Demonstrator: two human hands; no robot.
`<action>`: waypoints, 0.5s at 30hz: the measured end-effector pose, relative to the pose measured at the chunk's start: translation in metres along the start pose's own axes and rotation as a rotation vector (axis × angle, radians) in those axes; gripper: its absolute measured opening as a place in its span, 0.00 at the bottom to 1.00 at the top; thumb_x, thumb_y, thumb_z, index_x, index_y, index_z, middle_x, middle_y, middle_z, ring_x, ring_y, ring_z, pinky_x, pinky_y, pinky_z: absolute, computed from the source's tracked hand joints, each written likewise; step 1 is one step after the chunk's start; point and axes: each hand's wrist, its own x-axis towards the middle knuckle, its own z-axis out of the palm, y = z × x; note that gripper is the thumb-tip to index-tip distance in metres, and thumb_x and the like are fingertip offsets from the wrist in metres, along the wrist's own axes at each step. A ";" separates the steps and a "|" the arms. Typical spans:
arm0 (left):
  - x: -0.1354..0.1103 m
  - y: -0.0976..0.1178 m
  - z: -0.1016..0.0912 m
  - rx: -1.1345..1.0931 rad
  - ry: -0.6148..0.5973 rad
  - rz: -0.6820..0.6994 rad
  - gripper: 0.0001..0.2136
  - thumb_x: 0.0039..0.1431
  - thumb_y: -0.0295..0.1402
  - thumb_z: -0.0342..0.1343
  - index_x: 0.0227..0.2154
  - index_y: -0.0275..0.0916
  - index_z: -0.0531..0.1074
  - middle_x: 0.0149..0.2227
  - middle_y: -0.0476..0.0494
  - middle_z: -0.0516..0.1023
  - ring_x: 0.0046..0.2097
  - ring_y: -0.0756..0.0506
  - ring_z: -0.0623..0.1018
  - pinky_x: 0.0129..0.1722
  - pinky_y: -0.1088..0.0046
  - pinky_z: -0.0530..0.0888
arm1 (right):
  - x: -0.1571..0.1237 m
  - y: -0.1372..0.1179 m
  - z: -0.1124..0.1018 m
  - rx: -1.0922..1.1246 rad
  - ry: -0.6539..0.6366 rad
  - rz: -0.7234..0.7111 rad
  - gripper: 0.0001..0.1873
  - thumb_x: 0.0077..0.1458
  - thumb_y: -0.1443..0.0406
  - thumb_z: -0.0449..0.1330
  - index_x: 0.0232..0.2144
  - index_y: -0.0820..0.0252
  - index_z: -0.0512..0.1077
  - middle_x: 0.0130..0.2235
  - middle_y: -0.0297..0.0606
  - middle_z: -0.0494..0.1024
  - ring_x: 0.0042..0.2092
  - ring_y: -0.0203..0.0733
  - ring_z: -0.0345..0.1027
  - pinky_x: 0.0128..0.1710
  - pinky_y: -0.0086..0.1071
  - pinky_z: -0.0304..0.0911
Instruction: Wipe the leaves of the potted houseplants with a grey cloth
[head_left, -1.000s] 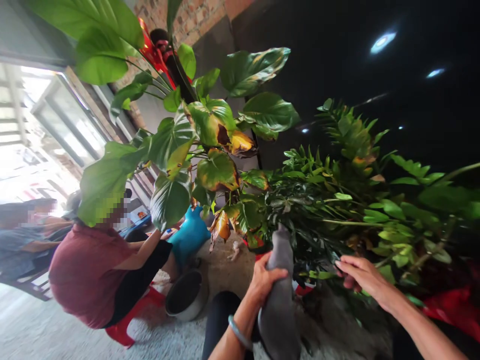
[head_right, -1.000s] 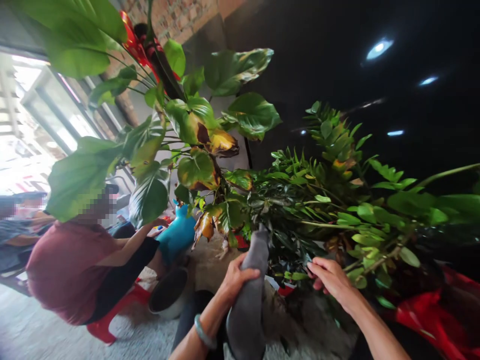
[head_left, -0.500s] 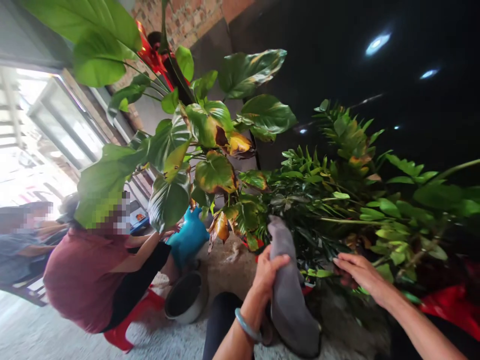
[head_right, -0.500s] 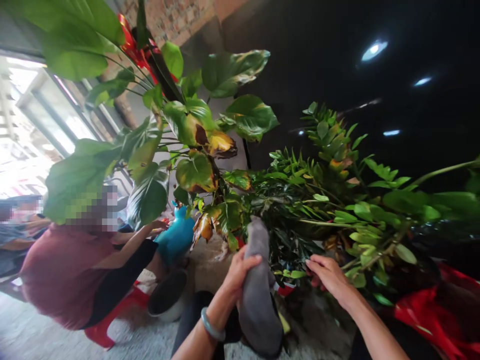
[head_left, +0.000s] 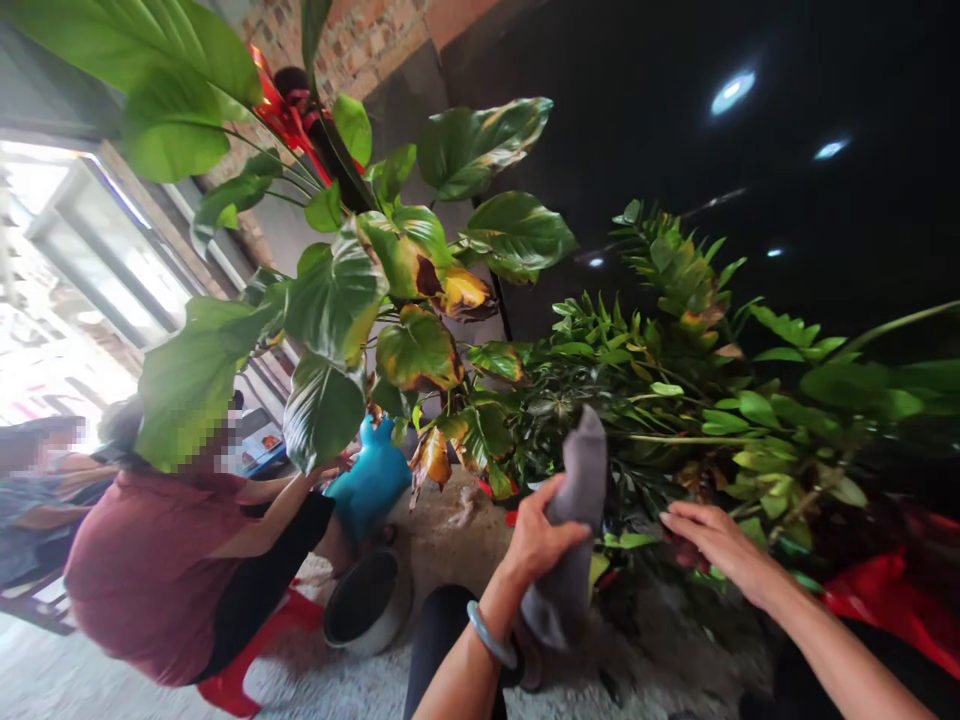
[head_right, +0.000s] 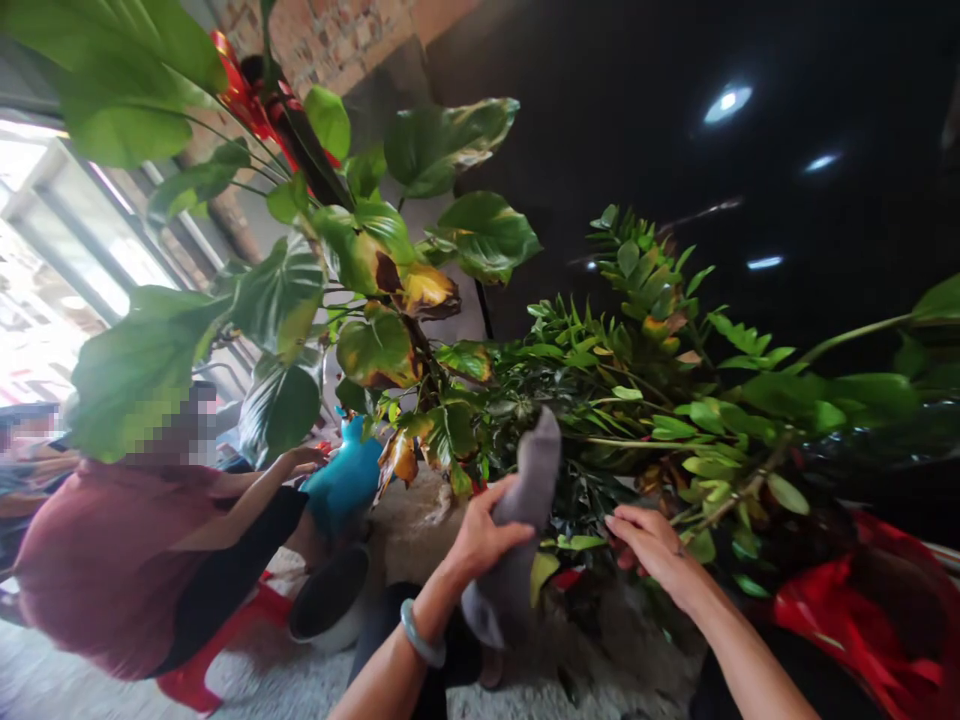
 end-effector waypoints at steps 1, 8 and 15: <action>-0.004 -0.006 -0.001 0.101 -0.106 -0.036 0.28 0.28 0.27 0.68 0.42 0.40 0.81 0.42 0.45 0.82 0.48 0.36 0.76 0.53 0.62 0.69 | -0.001 0.000 0.000 -0.010 0.005 0.000 0.17 0.41 0.49 0.59 0.18 0.54 0.65 0.20 0.31 0.71 0.21 0.37 0.67 0.18 0.28 0.54; -0.010 0.026 -0.026 -0.046 -0.197 -0.068 0.33 0.29 0.33 0.70 0.47 0.40 0.78 0.35 0.49 0.80 0.38 0.42 0.76 0.40 0.69 0.72 | 0.000 0.002 -0.003 -0.031 -0.037 -0.007 0.18 0.40 0.48 0.59 0.17 0.54 0.64 0.18 0.30 0.70 0.19 0.36 0.65 0.17 0.28 0.53; 0.011 0.016 -0.014 0.093 -0.084 0.024 0.30 0.30 0.29 0.67 0.45 0.39 0.79 0.41 0.45 0.81 0.46 0.38 0.77 0.50 0.65 0.71 | 0.001 0.000 -0.001 -0.065 -0.027 -0.034 0.17 0.42 0.50 0.57 0.17 0.54 0.63 0.20 0.31 0.71 0.20 0.36 0.66 0.17 0.27 0.52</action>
